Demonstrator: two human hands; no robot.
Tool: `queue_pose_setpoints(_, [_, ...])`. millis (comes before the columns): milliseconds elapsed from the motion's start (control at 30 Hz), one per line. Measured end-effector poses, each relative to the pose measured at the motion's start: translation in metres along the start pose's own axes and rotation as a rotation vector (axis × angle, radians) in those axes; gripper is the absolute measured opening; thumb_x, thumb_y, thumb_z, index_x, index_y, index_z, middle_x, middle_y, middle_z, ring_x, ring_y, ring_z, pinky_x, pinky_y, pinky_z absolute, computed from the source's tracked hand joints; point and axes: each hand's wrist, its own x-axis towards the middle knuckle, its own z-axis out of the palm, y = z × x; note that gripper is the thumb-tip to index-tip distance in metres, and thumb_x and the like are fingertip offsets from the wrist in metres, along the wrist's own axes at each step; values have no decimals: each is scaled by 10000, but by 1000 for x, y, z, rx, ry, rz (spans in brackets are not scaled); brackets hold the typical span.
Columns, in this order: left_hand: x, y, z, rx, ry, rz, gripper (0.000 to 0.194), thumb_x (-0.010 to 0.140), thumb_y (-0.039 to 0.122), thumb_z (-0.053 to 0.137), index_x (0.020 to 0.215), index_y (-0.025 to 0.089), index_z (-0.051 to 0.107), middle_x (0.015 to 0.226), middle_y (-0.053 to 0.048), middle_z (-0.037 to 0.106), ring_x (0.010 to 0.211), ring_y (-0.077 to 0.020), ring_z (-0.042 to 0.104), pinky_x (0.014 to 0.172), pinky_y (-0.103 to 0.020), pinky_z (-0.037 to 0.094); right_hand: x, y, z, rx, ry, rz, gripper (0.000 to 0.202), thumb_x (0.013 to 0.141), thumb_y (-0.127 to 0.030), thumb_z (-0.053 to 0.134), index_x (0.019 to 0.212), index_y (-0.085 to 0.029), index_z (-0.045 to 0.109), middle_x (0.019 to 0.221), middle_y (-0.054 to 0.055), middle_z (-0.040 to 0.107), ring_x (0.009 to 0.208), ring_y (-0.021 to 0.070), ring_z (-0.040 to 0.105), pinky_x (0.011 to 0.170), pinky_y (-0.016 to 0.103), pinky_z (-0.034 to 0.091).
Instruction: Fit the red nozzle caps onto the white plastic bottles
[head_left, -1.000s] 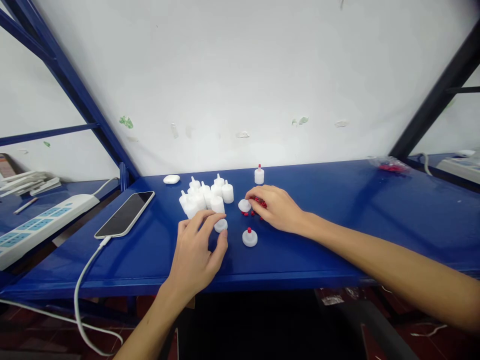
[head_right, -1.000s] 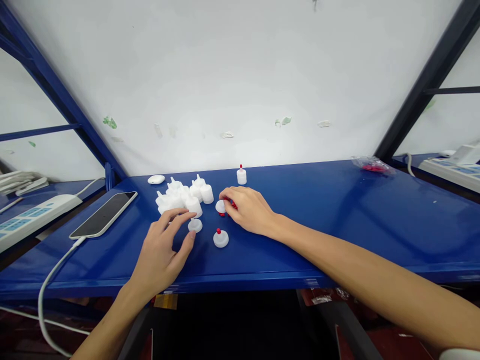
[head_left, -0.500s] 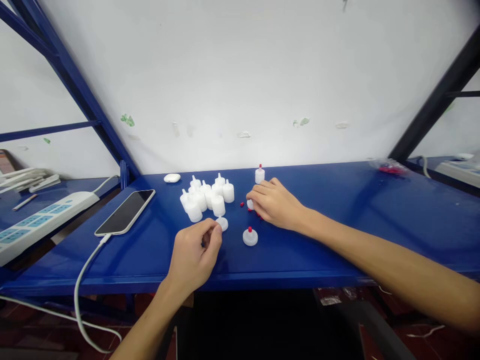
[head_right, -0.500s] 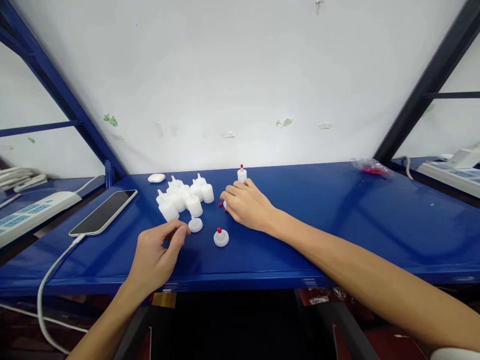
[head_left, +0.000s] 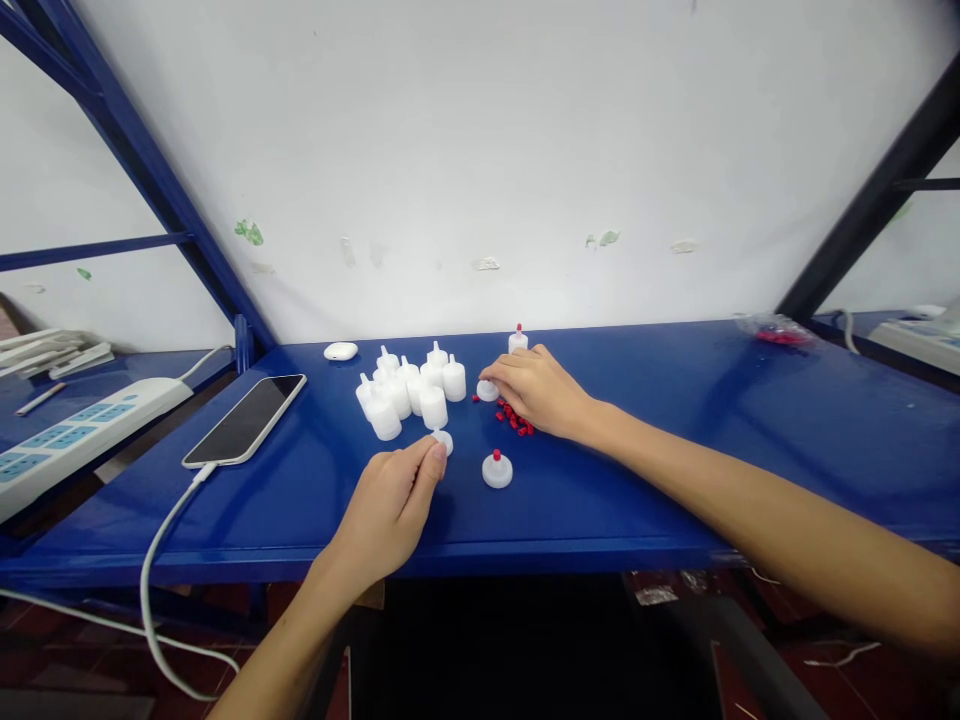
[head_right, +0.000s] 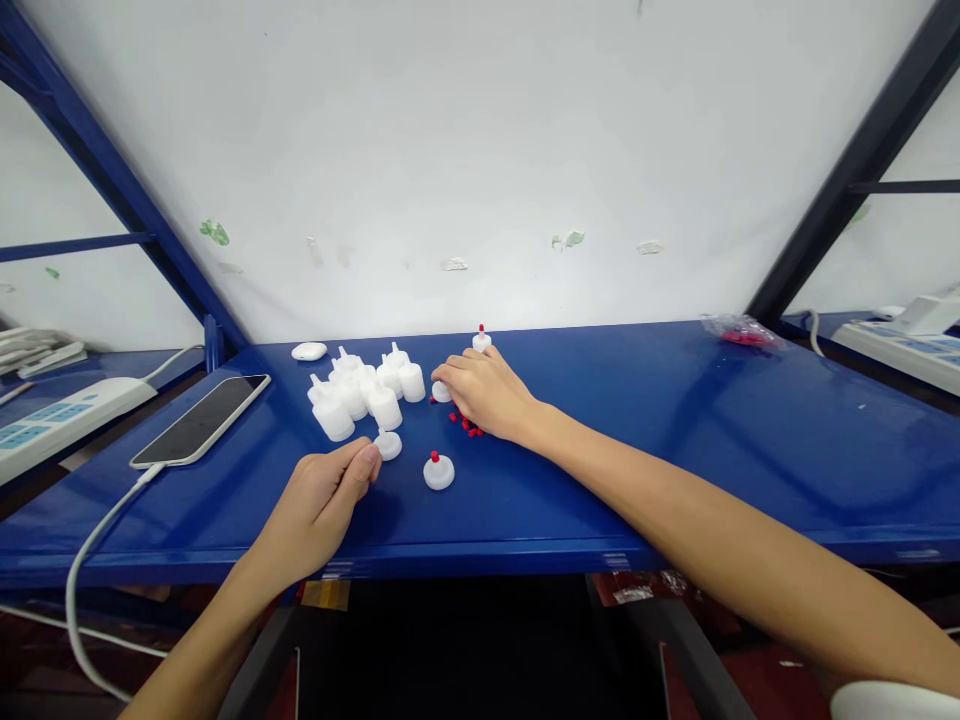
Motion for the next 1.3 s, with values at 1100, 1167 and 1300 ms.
queue_pose_setpoints(1100, [-6,-4,5,-223,237,148,457,934,283,612,1355,274,433,1260,-88,618,919,-168,660,695,-262,548,-17,-54,-22,351,341,-253,194,971,-221,531,1010,-213,721,901,26,785,753,135,692,721,321,430])
queue_pose_setpoints(1167, [-7,-5,6,-164,269,205,356,927,247,628,1266,263,519,1152,-60,661,885,-157,668,742,-267,553,-18,-59,-23,280,348,-300,189,982,-229,523,1009,-207,709,858,14,782,702,125,673,682,317,402])
queue_pose_setpoints(1300, [-8,-4,6,-96,332,285,241,889,213,690,1104,235,584,959,-12,693,818,-139,668,741,-241,542,-18,-62,-23,92,352,-356,200,989,-207,480,996,-166,675,746,0,739,645,129,596,645,324,347])
